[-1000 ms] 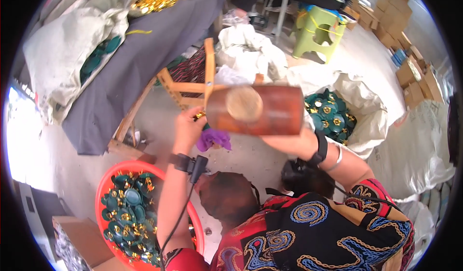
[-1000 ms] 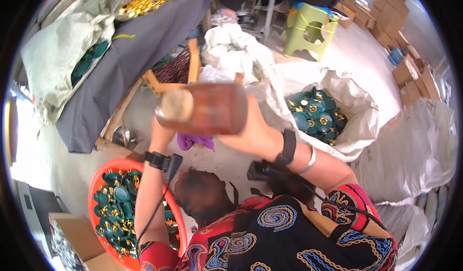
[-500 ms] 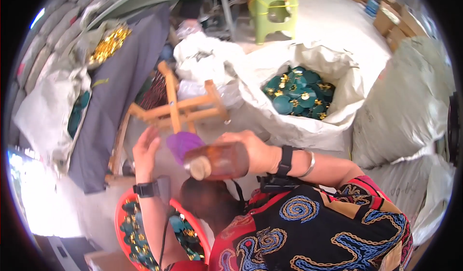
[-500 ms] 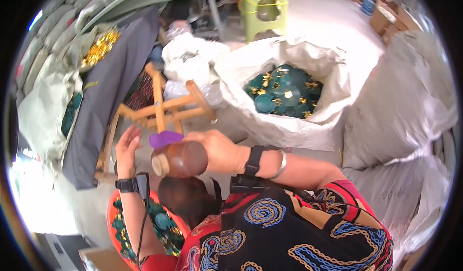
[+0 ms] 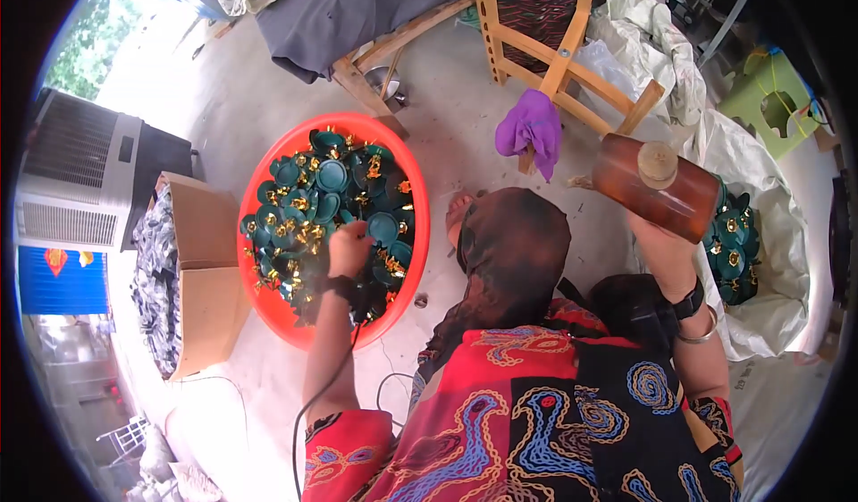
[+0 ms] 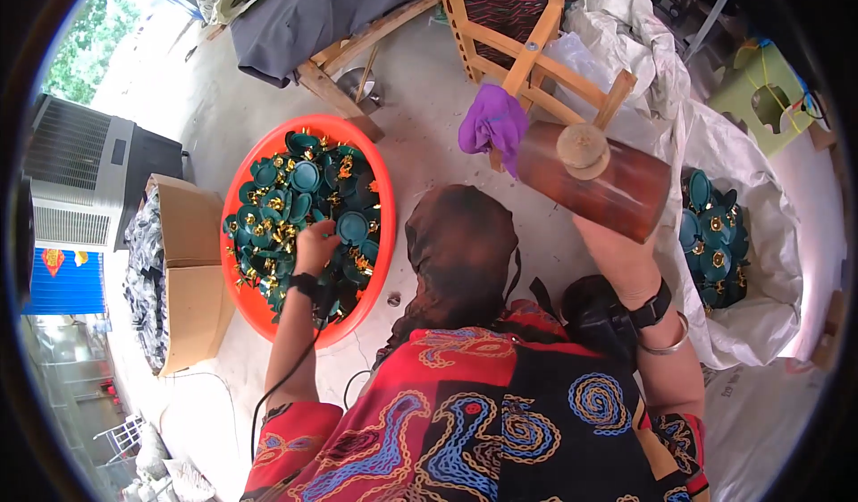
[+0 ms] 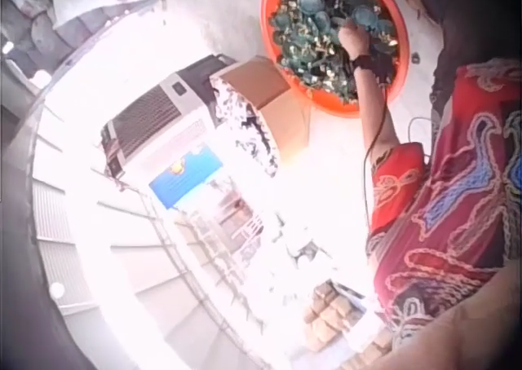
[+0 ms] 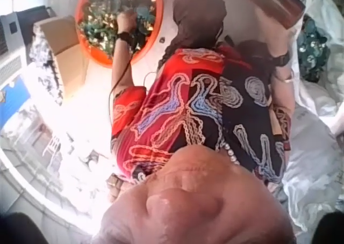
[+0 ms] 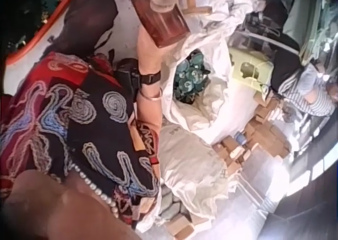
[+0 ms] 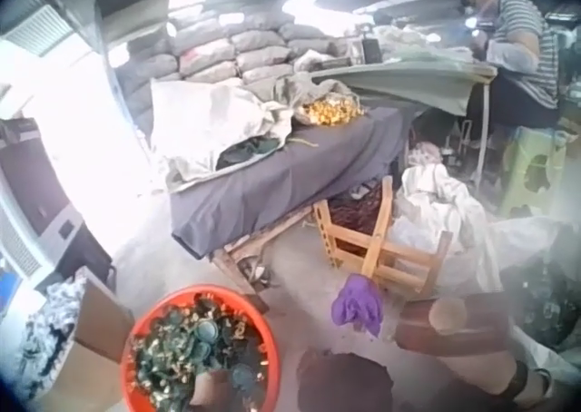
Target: Manually assemble plastic components by tapping gold caps onto green bases using a wooden mallet.
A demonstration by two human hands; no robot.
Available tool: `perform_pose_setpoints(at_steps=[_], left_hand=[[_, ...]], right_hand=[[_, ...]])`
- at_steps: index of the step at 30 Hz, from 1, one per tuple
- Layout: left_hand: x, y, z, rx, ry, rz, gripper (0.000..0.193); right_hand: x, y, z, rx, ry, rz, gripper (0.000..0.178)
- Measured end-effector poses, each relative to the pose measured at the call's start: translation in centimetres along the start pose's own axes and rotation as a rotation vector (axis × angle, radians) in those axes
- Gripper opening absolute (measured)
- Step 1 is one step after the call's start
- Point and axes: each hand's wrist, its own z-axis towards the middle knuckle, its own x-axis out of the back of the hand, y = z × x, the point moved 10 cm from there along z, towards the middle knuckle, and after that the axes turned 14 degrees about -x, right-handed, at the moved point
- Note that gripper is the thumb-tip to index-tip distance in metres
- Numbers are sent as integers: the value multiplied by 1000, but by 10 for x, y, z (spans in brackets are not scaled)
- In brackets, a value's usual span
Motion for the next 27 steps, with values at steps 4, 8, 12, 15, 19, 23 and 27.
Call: perform_pose_setpoints(at_steps=[4, 8, 12, 15, 19, 23, 27], left_hand=[[-47, 32, 18, 81, -137, 334, 49], [-65, 14, 19, 156, -193, 511, 52], [-76, -33, 20, 209, -195, 492, 16], [-40, -7, 45, 92, -165, 352, 18], [12, 41, 85, 4, 97, -322, 35], [-1, 169, 142, 43, 13, -1157, 28], [-54, 253, 191, -56, -145, -1341, 28]], right_hand=[[-3, 3, 0, 37, -8, -142, 55], [-8, 10, -2, -88, -68, -159, 43], [-1, 18, 0, -125, -6, -94, 34], [6, 20, 8, -173, 4, -106, 38], [2, 11, 23, -156, 24, -134, 28], [-7, -4, 48, -188, 62, -10, 24], [-21, -46, 81, -54, 88, 69, 24]])
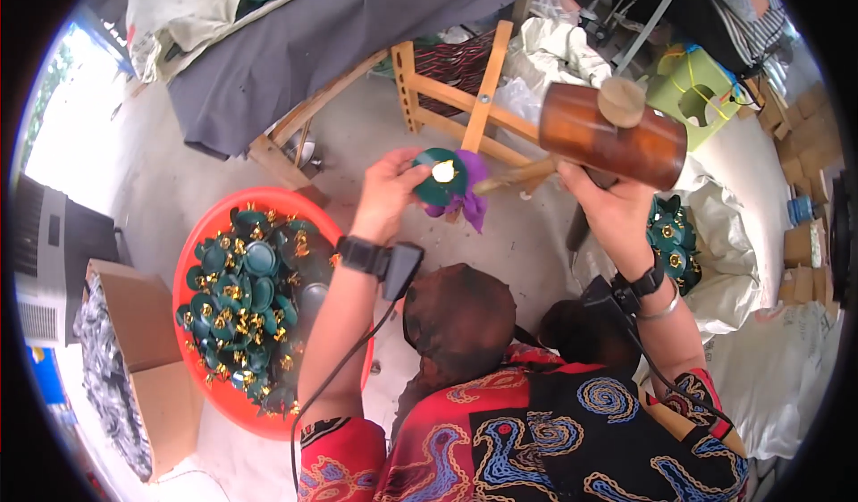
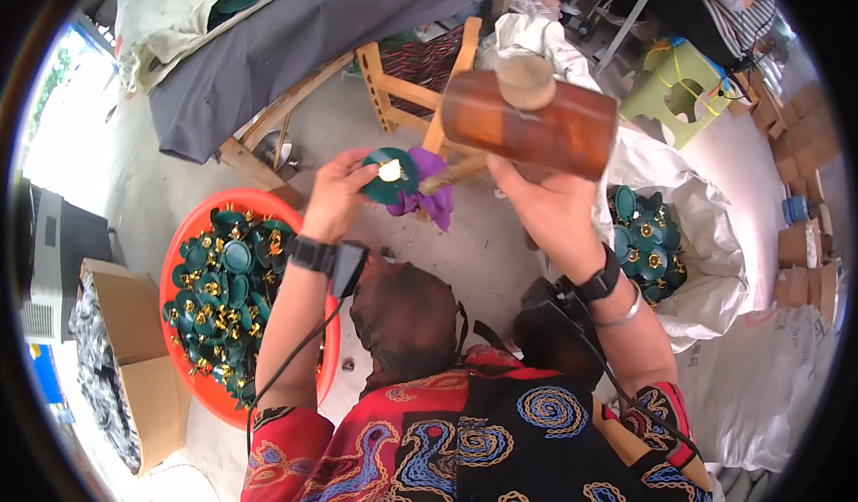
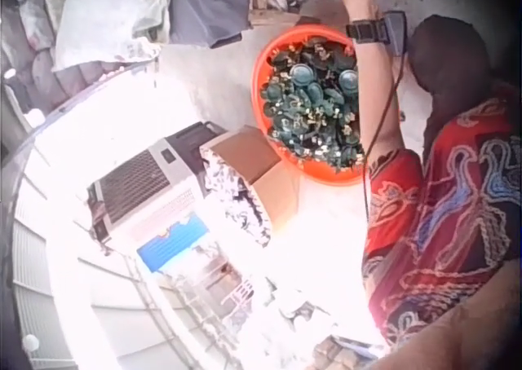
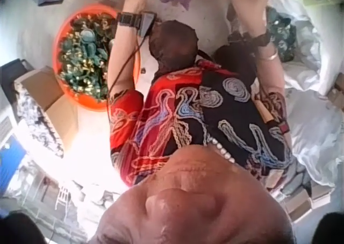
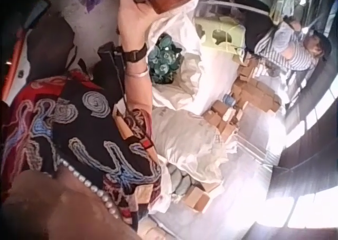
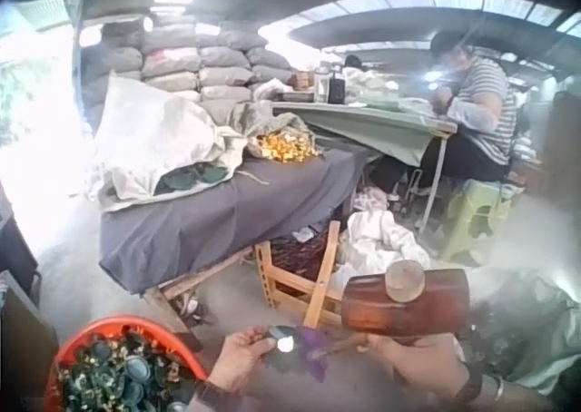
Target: Manually assemble plastic components by tapping gold caps onto green bases using a wooden mallet.
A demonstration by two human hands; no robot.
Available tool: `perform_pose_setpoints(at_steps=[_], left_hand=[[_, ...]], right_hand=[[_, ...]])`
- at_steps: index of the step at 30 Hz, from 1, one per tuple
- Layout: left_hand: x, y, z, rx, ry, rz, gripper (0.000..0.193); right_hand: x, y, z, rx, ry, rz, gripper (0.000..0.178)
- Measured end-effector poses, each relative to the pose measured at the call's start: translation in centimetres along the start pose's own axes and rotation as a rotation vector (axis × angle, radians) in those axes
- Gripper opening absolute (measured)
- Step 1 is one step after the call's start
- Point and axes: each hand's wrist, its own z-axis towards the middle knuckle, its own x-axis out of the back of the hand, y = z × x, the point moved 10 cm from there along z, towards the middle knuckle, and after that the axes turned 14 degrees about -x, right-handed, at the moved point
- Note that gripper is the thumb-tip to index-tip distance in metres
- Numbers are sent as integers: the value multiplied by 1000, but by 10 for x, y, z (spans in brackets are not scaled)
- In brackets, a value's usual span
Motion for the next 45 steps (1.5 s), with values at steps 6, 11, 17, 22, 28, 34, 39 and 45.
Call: perform_pose_setpoints(at_steps=[6, 11, 17, 22, 28, 34, 39, 45], left_hand=[[-34, -27, 25, 45, 41, 184, 16], [-32, -31, 31, 15, 21, 192, 18], [-32, 13, 27, -438, 25, 564, 29], [-77, 55, 11, -715, -158, 711, 24], [-69, 43, 13, -648, -106, 649, 16], [-72, 44, 14, -660, -96, 642, 16], [-65, 43, 12, -672, -67, 600, 15], [-74, 50, 13, -703, -116, 748, 14]], right_hand=[[-24, -23, 33, 116, -43, -80, 26], [-47, -22, 47, 220, -89, -153, 23], [-68, -28, 53, 308, -157, -276, 22], [-81, -39, 50, 317, -215, -353, 21], [-24, -105, 74, 122, -26, -615, 28], [-31, -116, 46, 708, 40, -1213, 20], [-38, -73, 70, 322, -261, -823, 25], [-79, -61, 49, 303, -322, -283, 27]])
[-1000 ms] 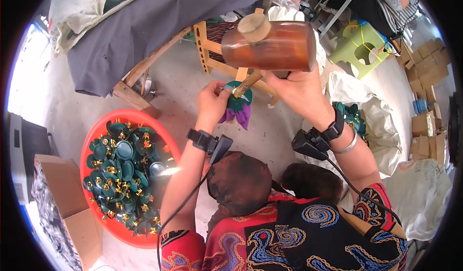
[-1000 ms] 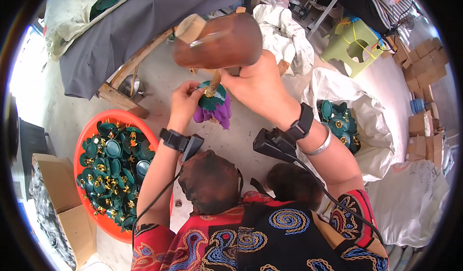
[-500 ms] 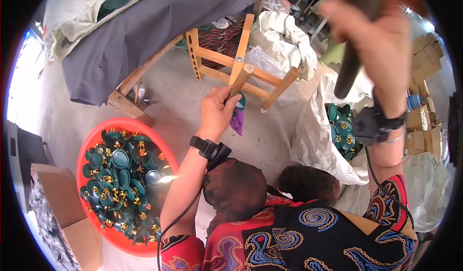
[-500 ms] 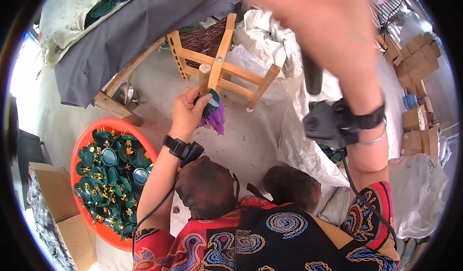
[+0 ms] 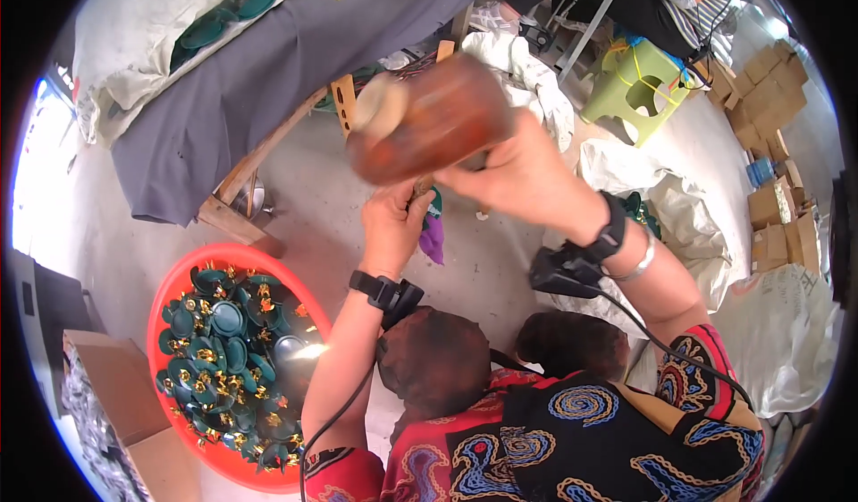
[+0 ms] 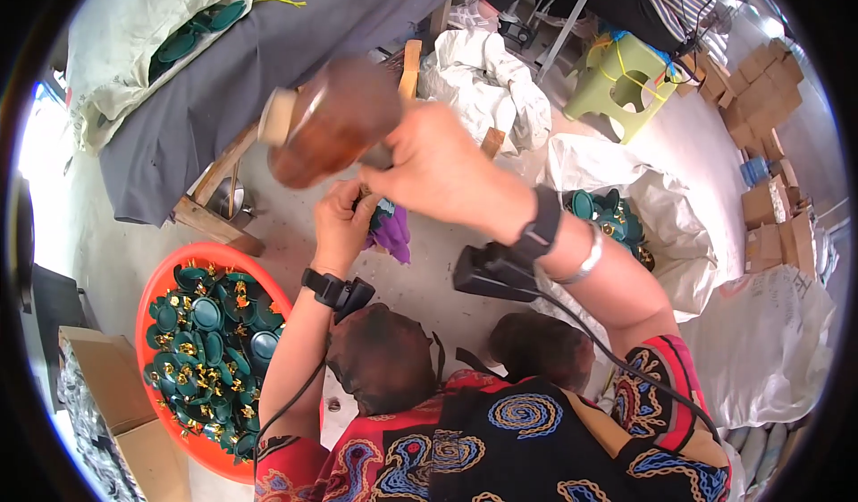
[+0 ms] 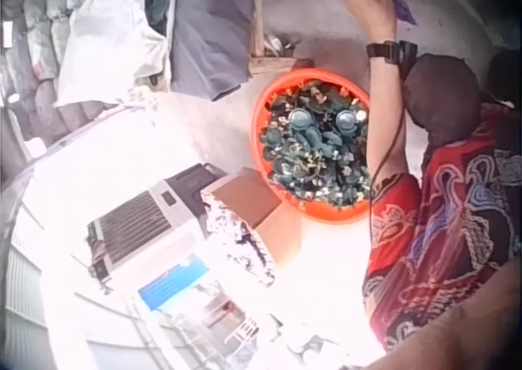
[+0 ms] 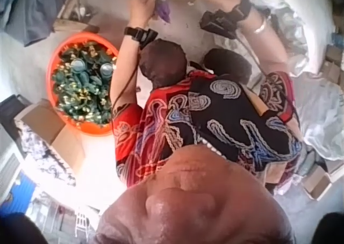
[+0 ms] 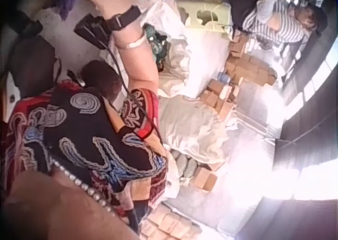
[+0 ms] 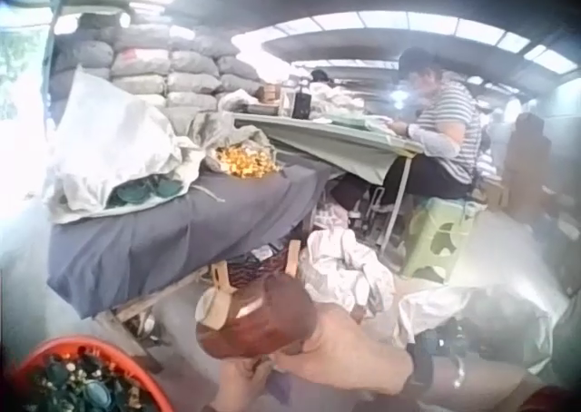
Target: Manually assemble plastic components by tapping gold caps onto green bases using a wooden mallet.
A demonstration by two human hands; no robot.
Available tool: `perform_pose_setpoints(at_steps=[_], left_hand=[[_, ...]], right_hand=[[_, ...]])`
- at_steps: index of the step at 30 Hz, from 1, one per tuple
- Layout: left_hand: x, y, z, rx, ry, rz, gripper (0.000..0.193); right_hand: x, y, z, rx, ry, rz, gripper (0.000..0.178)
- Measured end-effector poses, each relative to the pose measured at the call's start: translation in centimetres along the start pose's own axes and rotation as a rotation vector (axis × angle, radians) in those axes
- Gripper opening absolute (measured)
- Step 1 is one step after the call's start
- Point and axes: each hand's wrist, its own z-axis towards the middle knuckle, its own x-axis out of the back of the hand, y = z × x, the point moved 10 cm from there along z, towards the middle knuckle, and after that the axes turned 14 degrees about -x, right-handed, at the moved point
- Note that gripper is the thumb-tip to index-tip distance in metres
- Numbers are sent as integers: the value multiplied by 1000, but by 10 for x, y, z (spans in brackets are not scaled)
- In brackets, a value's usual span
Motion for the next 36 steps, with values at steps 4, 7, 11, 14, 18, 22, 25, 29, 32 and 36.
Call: perform_pose_setpoints(at_steps=[4, 7, 11, 14, 18, 22, 25, 29, 32, 36], left_hand=[[-9, -5, -1, -40, -37, 0, 16], [-7, -8, 5, -102, -42, -65, 17], [-41, -36, 22, 409, -215, -543, 23], [-75, 75, 93, 152, -290, -842, 54], [-81, 155, 133, -17, -289, -930, 65], [-53, 81, 93, 61, -262, -545, 49], [45, -10, -4, 422, -120, -282, 39], [166, -62, -131, 662, 34, 63, 32], [225, -75, -207, 767, 190, 191, 27], [242, -64, -311, 774, -56, 476, 27]], right_hand=[[1, 13, -13, 5, 111, -69, 27], [28, 19, -54, -80, 221, -32, 27], [41, 13, -123, 119, 185, -19, 34], [13, 50, -155, -202, -19, 203, 38], [21, 43, -176, 1, 149, -63, 43], [46, 44, -180, 64, 221, -18, 31], [41, 46, -174, 6, 141, 126, 36], [38, 69, -175, -196, -6, 536, 57], [55, 80, -189, -232, 135, 285, 40], [31, 94, -181, -281, 133, 271, 41]])
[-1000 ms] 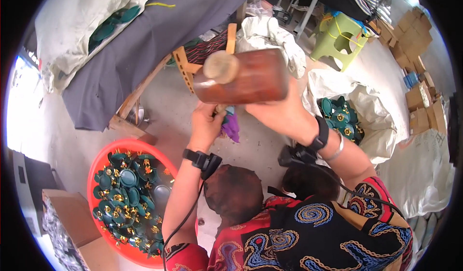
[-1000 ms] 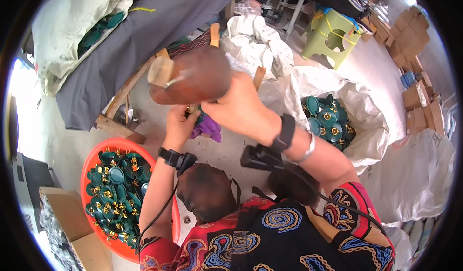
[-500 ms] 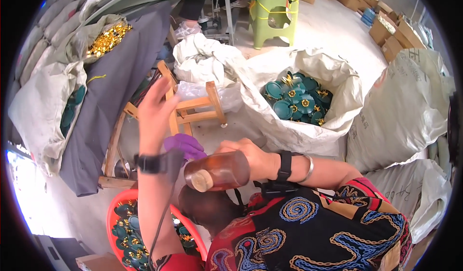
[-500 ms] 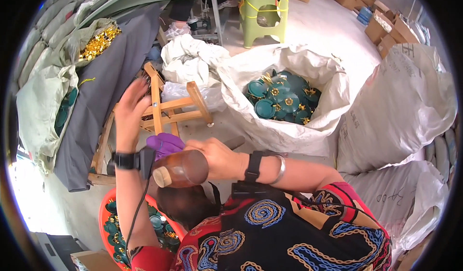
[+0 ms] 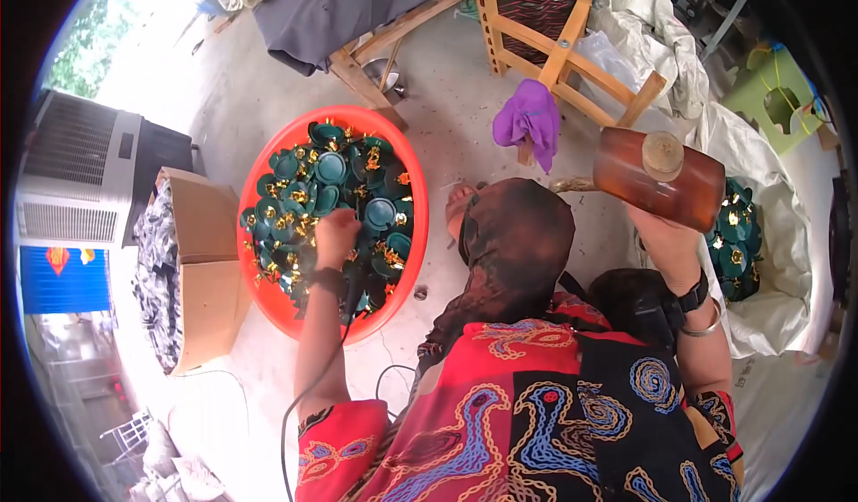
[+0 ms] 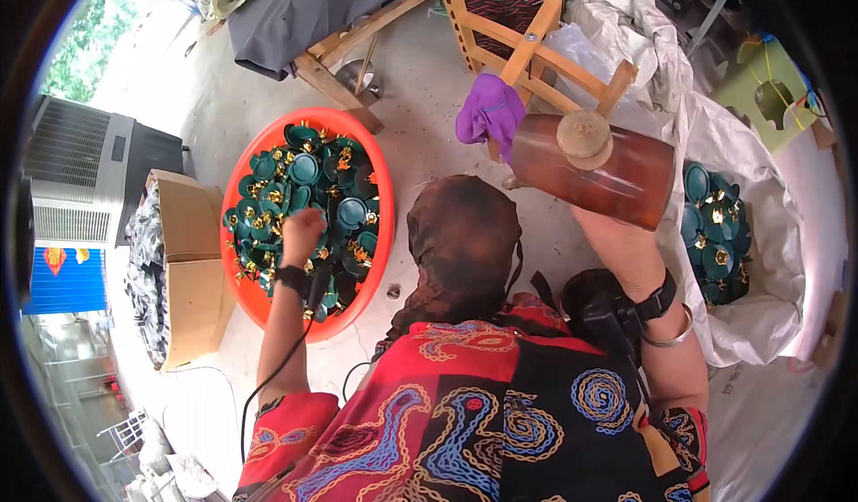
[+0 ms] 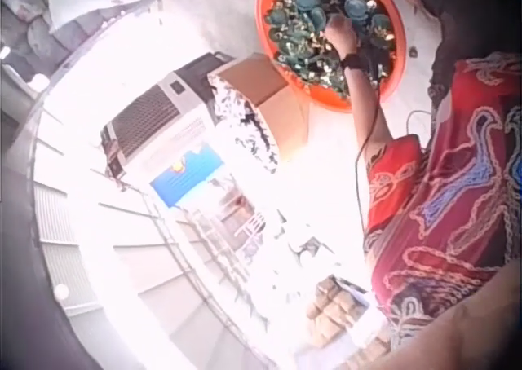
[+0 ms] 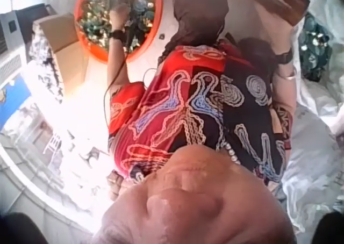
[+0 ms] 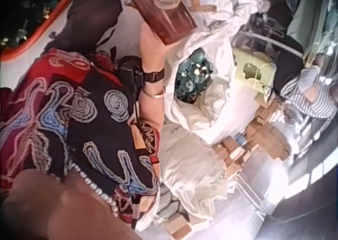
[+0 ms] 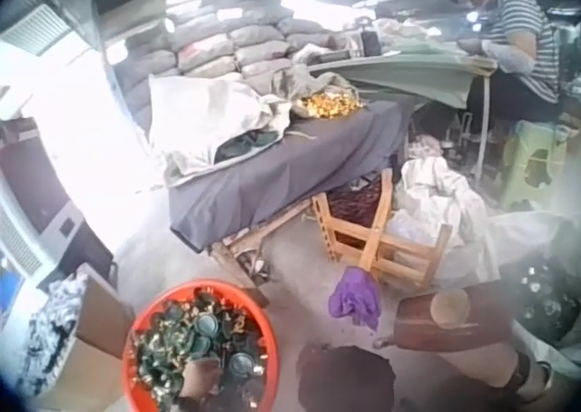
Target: Manually assemble plastic components by tapping gold caps onto green bases using a wooden mallet.
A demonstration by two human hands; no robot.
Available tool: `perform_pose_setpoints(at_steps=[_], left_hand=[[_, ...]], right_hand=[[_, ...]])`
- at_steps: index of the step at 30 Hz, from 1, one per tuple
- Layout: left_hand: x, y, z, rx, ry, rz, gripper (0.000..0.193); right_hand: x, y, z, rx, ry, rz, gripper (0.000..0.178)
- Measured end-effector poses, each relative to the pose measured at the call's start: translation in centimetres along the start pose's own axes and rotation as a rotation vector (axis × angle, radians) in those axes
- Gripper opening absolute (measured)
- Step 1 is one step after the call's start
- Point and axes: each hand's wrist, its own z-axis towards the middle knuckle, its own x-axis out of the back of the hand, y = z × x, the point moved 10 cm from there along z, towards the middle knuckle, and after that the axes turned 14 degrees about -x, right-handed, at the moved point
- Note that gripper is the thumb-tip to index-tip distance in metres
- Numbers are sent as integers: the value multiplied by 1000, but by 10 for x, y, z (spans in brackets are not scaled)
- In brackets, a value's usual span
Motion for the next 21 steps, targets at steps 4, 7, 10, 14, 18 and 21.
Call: perform_pose_setpoints(at_steps=[4, 7, 10, 14, 18, 21], left_hand=[[-51, 8, -11, -73, -122, 105, 27], [-88, 10, -1, -57, -211, 283, 28], [-115, 10, 10, -39, -324, 422, 32], [-137, -10, 18, 29, -467, 567, 38], [-138, -12, 21, -39, -437, 564, 28], [-100, 6, 37, 43, -195, 290, 14]], right_hand=[[-16, 2, 6, -43, -39, 30, 41], [-22, 3, 5, -68, -54, 7, 40], [-22, 7, 2, -85, -22, -19, 40], [-24, 10, 3, -146, -36, -35, 39], [-23, 18, 5, -200, -35, -83, 37], [-17, 14, 8, -192, -6, -75, 37]])
